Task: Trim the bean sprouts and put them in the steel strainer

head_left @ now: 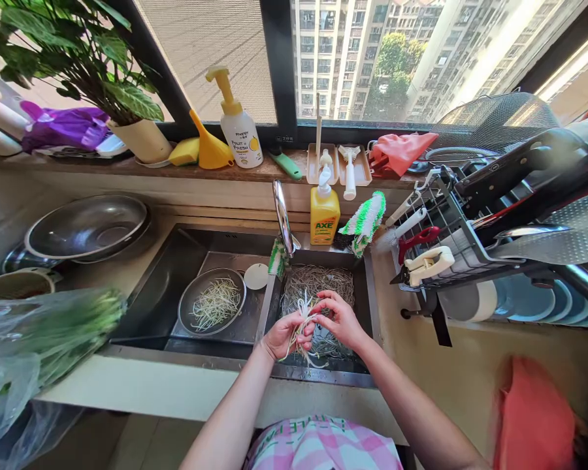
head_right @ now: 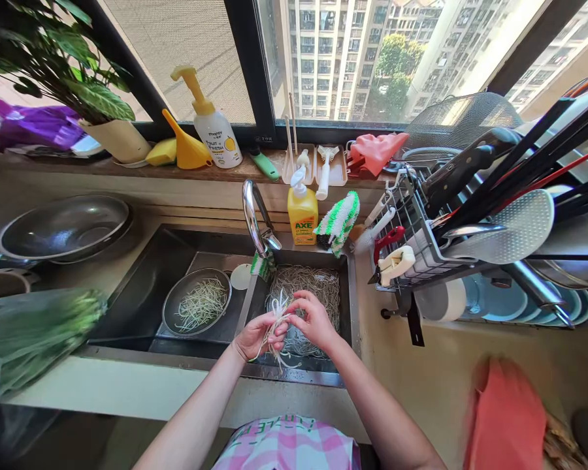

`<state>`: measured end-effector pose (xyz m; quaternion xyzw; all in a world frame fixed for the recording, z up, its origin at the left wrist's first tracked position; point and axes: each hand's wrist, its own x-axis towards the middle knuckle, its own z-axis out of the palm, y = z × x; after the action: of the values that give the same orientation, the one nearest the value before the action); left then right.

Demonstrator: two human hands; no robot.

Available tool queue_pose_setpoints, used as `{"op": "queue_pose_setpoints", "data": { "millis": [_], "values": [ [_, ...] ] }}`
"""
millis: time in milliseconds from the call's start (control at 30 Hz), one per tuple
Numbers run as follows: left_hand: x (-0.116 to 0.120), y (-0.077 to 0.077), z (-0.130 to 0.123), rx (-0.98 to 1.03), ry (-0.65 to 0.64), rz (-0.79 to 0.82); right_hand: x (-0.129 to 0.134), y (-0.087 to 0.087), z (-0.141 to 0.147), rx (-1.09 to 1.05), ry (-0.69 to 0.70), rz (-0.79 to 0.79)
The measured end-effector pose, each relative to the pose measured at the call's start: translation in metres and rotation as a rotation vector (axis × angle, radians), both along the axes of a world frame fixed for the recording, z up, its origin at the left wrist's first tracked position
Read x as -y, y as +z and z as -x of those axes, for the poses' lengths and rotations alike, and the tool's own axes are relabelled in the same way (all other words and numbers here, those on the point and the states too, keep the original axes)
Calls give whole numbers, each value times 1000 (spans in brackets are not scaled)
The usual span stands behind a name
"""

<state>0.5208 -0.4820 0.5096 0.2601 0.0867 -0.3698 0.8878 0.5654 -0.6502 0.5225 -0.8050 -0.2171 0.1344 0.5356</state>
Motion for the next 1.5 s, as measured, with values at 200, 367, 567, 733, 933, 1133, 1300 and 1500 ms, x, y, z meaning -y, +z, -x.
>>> {"op": "queue_pose_setpoints", "data": {
  "millis": [200,367,567,733,933,1133,1300,1500],
  "values": [
    [3,-1,0,-6,57,-36,3,5,-1,170,9,32],
    [3,-1,0,2,37,-73,6,9,-5,343,148,71],
    [7,-5,-1,-20,48,-137,6,13,-8,502,166,151],
    [10,-8,-3,-46,114,-250,6,11,-7,534,141,198],
    [11,-8,-4,-50,92,-293,6,8,-8,505,74,178],
    [12,-9,-4,-46,105,-298,8,4,-8,479,48,190],
    [14,-8,-4,-52,96,-319,4,-6,-8,288,-125,94],
    [14,-6,-4,-66,136,-290,3,-18,-14,-258,-359,-180]
  ]
}}
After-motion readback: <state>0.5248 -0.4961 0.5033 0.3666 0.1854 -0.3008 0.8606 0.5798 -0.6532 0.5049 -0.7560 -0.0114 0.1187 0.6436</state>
